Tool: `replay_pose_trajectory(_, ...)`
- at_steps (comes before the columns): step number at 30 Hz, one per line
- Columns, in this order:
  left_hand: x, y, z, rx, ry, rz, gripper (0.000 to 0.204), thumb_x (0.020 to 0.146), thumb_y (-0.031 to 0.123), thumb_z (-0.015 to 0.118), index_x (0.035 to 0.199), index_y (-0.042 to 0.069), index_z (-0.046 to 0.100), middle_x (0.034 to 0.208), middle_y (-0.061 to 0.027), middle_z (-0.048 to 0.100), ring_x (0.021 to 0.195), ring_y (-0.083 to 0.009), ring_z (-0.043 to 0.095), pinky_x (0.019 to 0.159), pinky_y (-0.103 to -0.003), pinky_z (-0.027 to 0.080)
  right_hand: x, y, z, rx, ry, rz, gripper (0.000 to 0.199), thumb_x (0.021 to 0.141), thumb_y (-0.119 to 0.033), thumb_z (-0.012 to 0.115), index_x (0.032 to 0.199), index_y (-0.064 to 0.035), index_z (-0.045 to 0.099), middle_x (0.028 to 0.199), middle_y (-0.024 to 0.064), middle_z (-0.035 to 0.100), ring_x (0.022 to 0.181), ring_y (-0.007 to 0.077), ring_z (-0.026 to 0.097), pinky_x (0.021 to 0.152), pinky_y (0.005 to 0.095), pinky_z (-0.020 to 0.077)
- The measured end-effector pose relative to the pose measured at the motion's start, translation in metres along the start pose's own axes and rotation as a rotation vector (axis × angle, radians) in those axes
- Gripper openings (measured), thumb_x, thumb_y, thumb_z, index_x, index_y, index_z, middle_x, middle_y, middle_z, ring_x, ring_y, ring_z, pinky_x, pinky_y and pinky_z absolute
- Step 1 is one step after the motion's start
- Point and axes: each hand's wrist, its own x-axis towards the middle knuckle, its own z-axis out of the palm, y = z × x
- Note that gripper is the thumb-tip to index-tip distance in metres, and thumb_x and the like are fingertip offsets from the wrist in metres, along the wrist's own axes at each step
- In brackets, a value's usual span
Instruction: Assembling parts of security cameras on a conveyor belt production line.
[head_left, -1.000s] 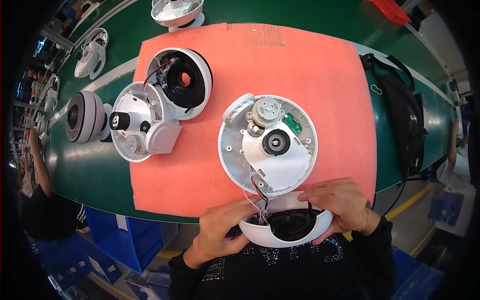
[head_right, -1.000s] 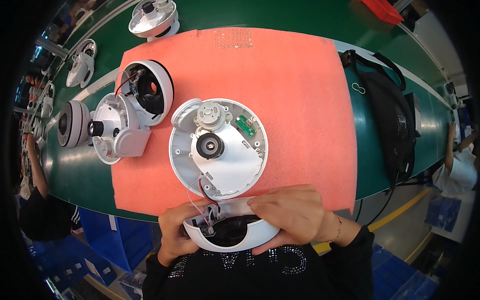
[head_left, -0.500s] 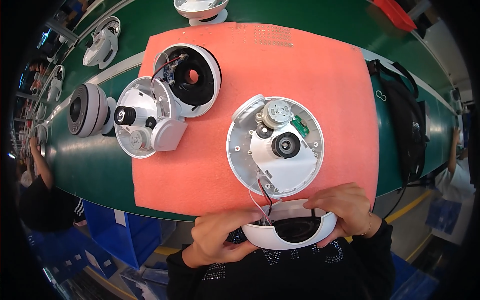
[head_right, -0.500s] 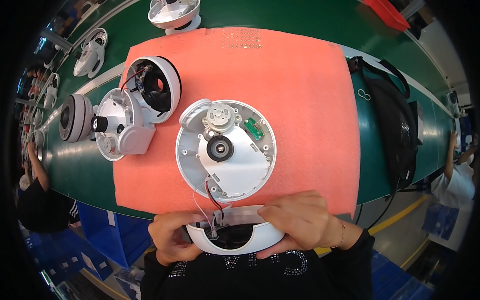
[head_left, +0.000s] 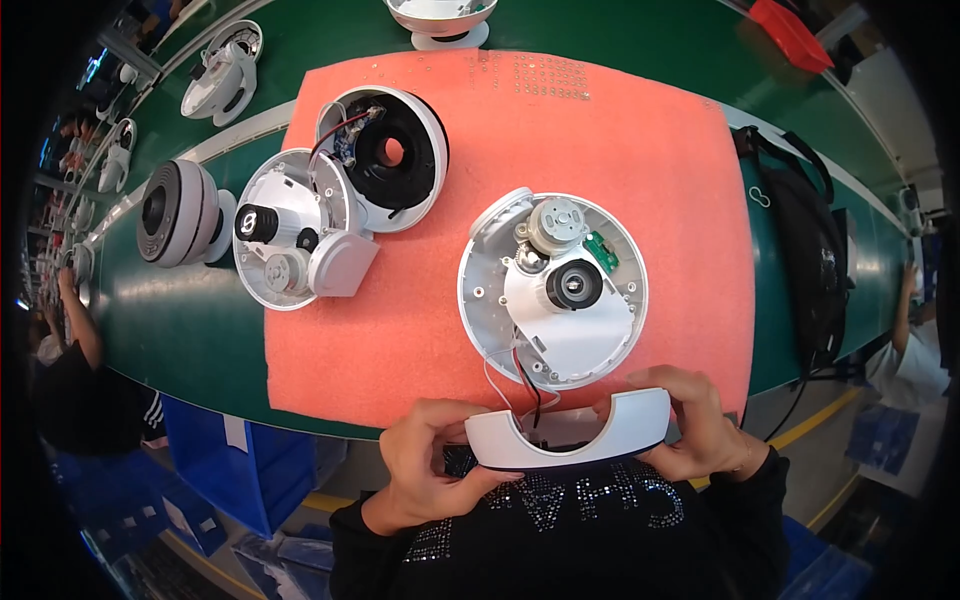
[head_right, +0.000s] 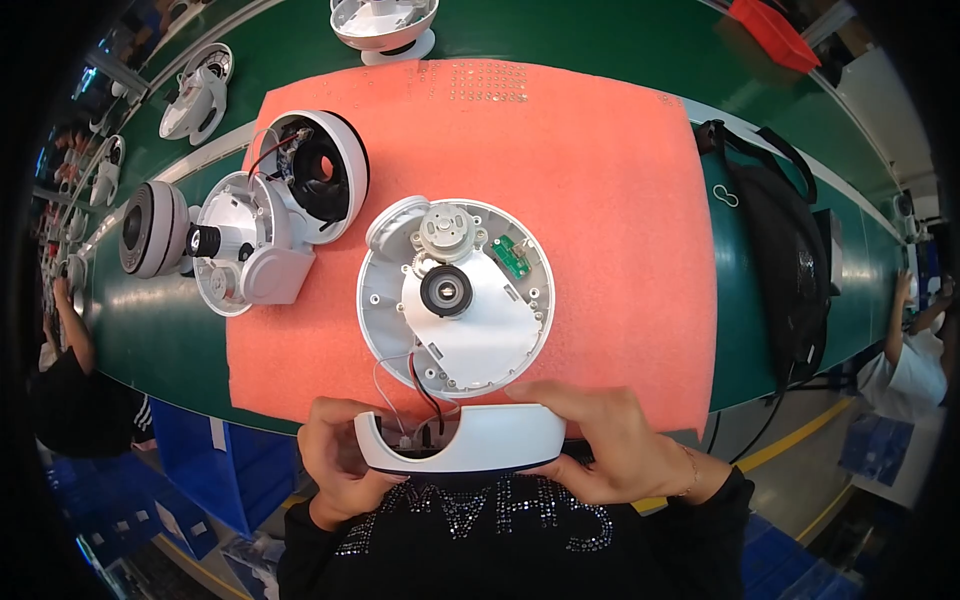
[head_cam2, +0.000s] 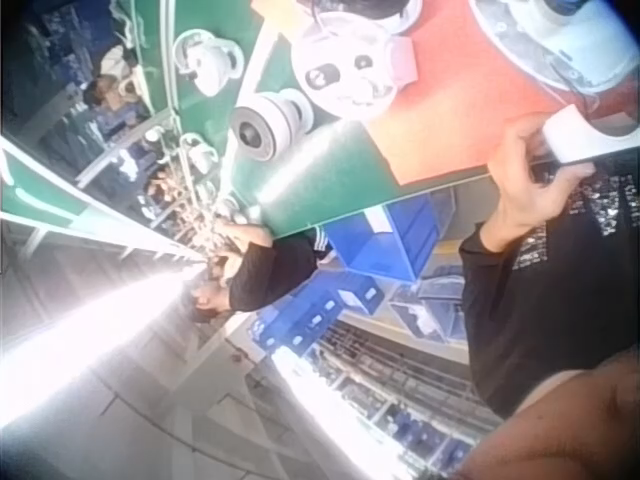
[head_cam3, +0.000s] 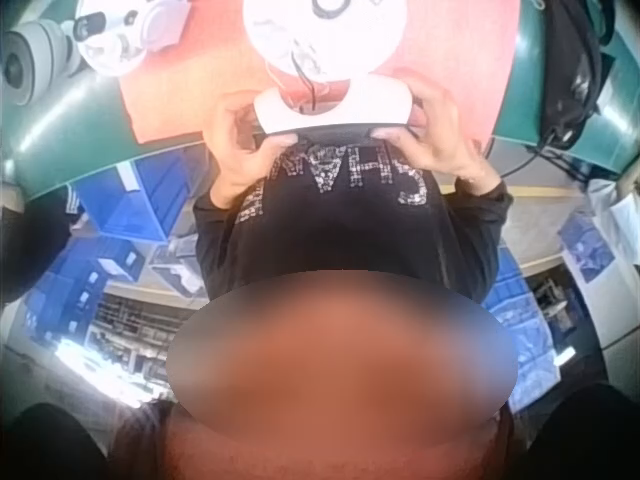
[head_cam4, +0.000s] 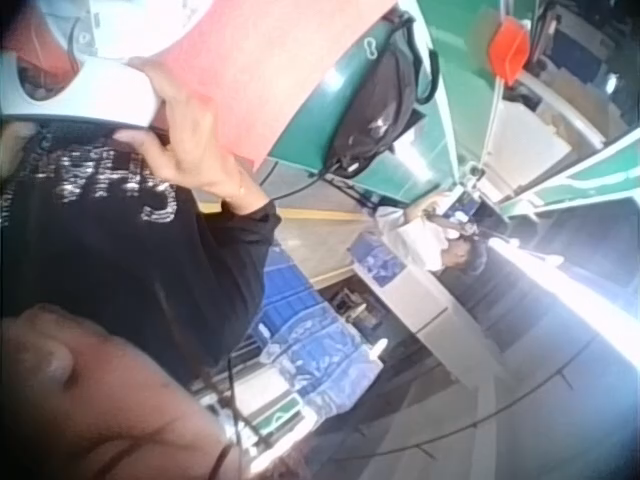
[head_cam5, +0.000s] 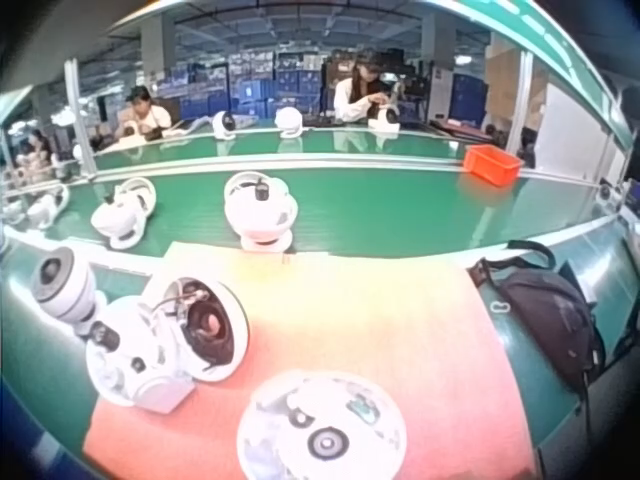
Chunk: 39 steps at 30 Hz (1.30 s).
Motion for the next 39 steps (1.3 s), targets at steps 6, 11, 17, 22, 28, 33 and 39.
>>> replay_pose_trajectory(6,0.002,-0.001,0.012,-0.013,0.017,-0.045,0.040,0.066,0.006,0.075,0.092,-0.007,0.047,0.080,-0.0128,0.059,0.076,-0.0174,0.064,0.067,-0.026,0.053,0.012,0.009,0.002,-0.151,0.002,-0.191,0.077,0.071,0.004,0.062,0.129,-0.0113,0.014,0.100,0.0188,0.055,0.084,0.0267,0.060,0.065,0.0328,0.0480)
replay_pose_trajectory(11,0.003,-0.010,0.012,0.002,-0.056,-0.005,0.040,0.065,0.006,0.077,0.090,-0.004,0.048,0.080,-0.0120,0.058,0.072,-0.0148,0.062,0.060,-0.023,0.052,-0.005,0.018,0.007,-0.001,0.120,-0.196,0.072,0.065,0.004,0.068,0.127,-0.0007,0.031,0.103,0.0187,0.054,0.077,0.0289,0.059,0.065,0.0333,0.0485)
replay_pose_trajectory(17,0.001,-0.012,0.011,0.108,-0.069,0.007,0.043,0.062,0.009,0.078,0.089,-0.001,0.047,0.076,-0.0108,0.058,0.068,-0.0136,0.061,0.056,-0.023,0.050,0.000,0.005,0.003,0.063,0.112,-0.095,0.072,0.065,0.002,0.070,0.126,0.0016,0.031,0.102,0.0198,0.055,0.092,0.0317,0.059,0.075,0.0373,0.0496)
replay_pose_trajectory(22,-0.005,-0.015,0.019,0.108,0.005,0.107,0.038,0.061,0.006,0.077,0.084,0.001,0.047,0.073,-0.0129,0.063,0.059,-0.0128,0.060,0.049,-0.020,0.045,-0.002,0.019,0.006,0.043,0.071,-0.172,0.068,0.061,0.004,0.067,0.121,-0.0030,0.035,0.105,0.0178,0.054,0.089,0.0301,0.058,0.077,0.0377,0.0465)
replay_pose_trajectory(28,0.000,-0.018,0.024,0.171,-0.019,0.220,0.036,0.061,0.004,0.075,0.082,0.001,0.046,0.077,-0.0148,0.065,0.065,-0.0196,0.065,0.054,-0.024,0.050,-0.008,0.031,0.011,0.103,0.151,-0.258,0.066,0.057,0.004,0.068,0.116,-0.0037,0.038,0.085,0.0132,0.058,0.078,0.0285,0.061,0.064,0.0344,0.0494)
replay_pose_trajectory(33,0.004,-0.014,0.025,0.116,-0.007,0.206,0.037,0.062,0.003,0.074,0.085,-0.001,0.045,0.076,-0.0165,0.064,0.069,-0.0213,0.065,0.058,-0.027,0.052,-0.005,0.020,-0.002,-0.008,-0.038,-0.212,0.091,0.060,-0.010,0.079,0.124,-0.0164,0.015,0.095,0.0144,0.050,0.089,0.0347,0.060,0.077,0.0415,0.0510)
replay_pose_trajectory(39,0.002,-0.016,0.035,-0.027,0.012,0.166,0.043,0.061,0.002,0.077,0.088,-0.002,0.043,0.080,-0.0192,0.061,0.069,-0.0208,0.064,0.062,-0.028,0.053,-0.009,0.031,0.005,0.065,0.052,-0.252,0.097,0.064,-0.008,0.075,0.130,-0.0185,0.005,0.101,0.0194,0.052,0.084,0.0326,0.062,0.076,0.0403,0.0509)
